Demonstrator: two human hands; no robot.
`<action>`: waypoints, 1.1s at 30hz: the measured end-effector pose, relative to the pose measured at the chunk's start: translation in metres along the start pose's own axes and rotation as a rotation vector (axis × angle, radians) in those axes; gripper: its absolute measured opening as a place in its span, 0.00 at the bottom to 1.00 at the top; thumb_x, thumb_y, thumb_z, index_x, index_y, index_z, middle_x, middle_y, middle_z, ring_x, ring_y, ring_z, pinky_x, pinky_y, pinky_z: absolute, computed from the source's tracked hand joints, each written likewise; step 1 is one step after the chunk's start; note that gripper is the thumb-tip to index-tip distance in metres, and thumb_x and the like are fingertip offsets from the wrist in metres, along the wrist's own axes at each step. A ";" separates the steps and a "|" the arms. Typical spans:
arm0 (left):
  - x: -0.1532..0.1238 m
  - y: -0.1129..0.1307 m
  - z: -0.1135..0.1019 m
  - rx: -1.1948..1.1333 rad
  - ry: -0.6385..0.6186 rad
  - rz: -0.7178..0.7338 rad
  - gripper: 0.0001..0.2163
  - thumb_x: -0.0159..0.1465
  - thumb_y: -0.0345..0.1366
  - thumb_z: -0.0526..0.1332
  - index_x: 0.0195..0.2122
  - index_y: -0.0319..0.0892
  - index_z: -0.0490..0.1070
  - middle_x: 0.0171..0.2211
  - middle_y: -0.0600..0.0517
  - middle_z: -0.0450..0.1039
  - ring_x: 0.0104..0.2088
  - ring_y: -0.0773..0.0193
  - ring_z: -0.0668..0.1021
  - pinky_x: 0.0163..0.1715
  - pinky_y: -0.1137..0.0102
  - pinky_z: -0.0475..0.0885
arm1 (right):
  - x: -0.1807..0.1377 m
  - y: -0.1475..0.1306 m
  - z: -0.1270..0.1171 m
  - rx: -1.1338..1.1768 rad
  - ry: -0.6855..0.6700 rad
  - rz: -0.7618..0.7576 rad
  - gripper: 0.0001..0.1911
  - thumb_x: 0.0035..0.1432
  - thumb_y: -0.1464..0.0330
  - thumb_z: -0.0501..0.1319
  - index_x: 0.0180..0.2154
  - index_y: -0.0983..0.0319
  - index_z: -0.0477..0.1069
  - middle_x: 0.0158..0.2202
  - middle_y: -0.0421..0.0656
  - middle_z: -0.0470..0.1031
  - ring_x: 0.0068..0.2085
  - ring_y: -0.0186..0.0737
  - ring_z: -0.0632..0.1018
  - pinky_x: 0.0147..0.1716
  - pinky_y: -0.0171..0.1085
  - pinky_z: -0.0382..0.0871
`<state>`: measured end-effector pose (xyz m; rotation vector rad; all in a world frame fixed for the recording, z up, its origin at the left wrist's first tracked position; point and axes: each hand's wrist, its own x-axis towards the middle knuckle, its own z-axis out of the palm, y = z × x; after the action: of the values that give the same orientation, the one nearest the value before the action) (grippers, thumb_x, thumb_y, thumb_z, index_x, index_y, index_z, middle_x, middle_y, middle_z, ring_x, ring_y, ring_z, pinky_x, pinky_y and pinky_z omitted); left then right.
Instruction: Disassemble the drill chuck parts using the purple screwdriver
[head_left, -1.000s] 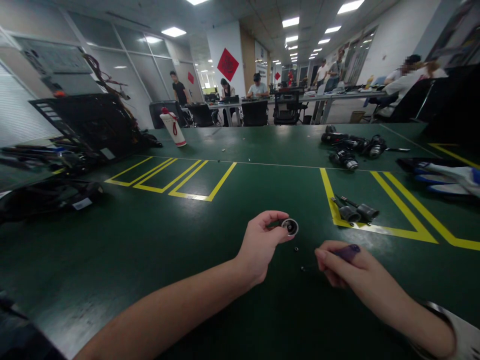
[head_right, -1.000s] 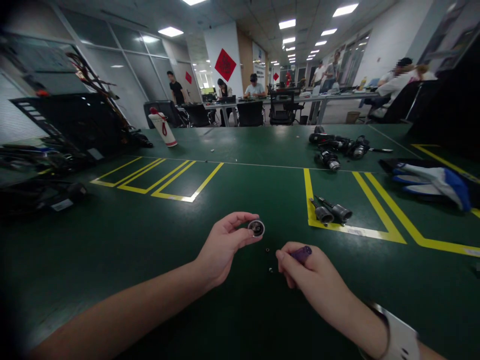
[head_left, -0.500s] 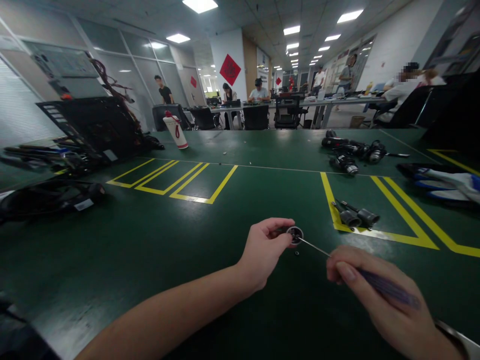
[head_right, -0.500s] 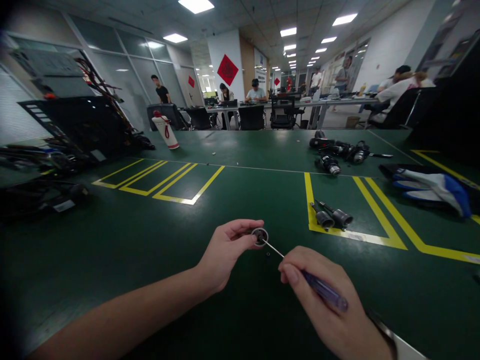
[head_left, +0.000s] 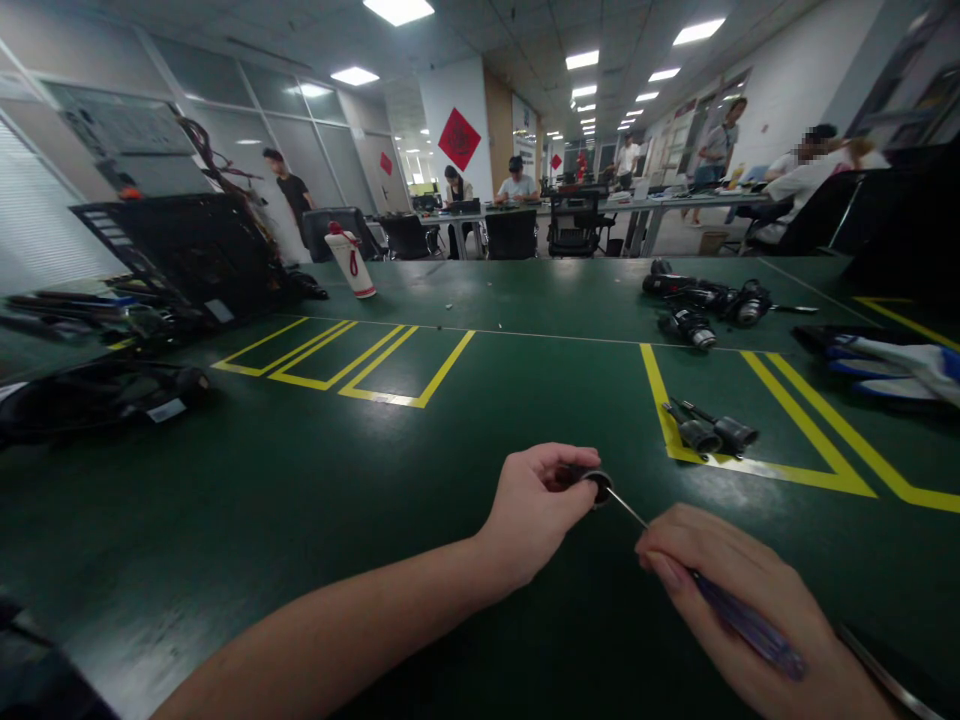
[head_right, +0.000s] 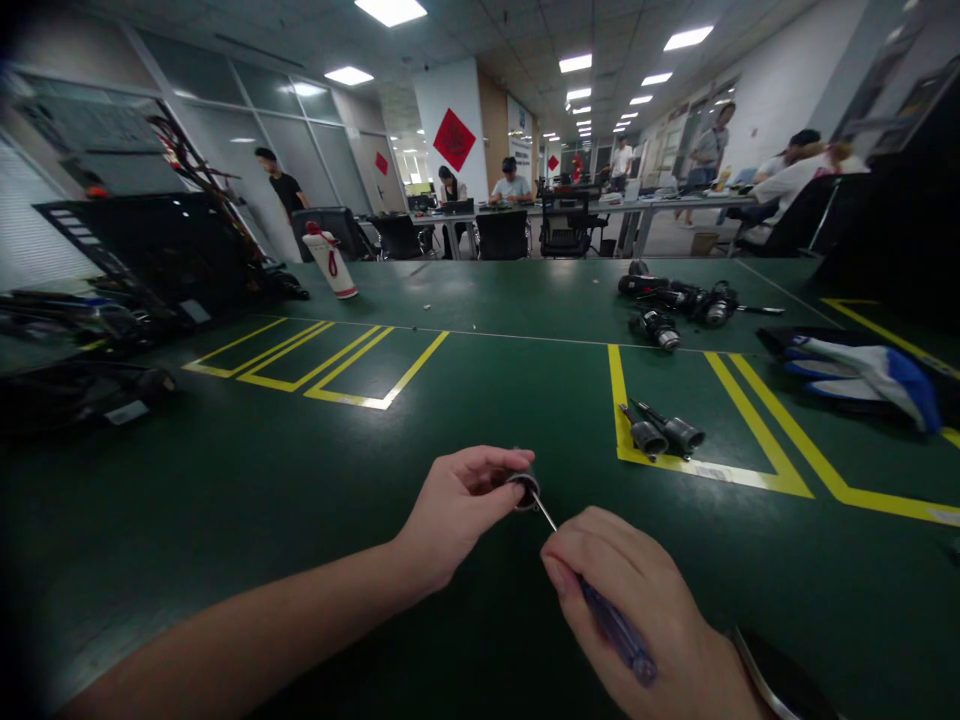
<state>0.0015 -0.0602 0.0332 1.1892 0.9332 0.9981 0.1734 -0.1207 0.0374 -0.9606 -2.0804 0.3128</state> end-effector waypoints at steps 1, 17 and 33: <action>0.000 0.000 0.000 0.007 -0.005 0.010 0.10 0.53 0.26 0.64 0.37 0.37 0.75 0.39 0.47 0.77 0.37 0.63 0.79 0.41 0.65 0.75 | 0.000 0.000 0.000 -0.007 -0.001 -0.010 0.09 0.57 0.76 0.55 0.37 0.59 0.68 0.28 0.41 0.74 0.31 0.38 0.77 0.31 0.34 0.74; -0.002 0.000 0.003 0.008 0.023 0.026 0.09 0.52 0.24 0.63 0.34 0.37 0.77 0.42 0.45 0.76 0.38 0.62 0.79 0.39 0.65 0.76 | -0.008 0.000 0.004 -0.148 -0.084 -0.102 0.10 0.56 0.76 0.56 0.40 0.61 0.69 0.31 0.44 0.76 0.32 0.39 0.78 0.31 0.37 0.75; 0.001 -0.008 0.000 0.046 0.019 0.097 0.09 0.51 0.23 0.64 0.34 0.37 0.75 0.43 0.45 0.76 0.44 0.59 0.77 0.47 0.61 0.72 | -0.004 -0.005 0.000 0.008 -0.085 0.069 0.06 0.59 0.74 0.53 0.35 0.58 0.67 0.28 0.41 0.73 0.30 0.36 0.76 0.29 0.33 0.72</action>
<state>0.0029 -0.0598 0.0252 1.2753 0.9244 1.0723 0.1721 -0.1268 0.0378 -1.0325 -2.1241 0.4035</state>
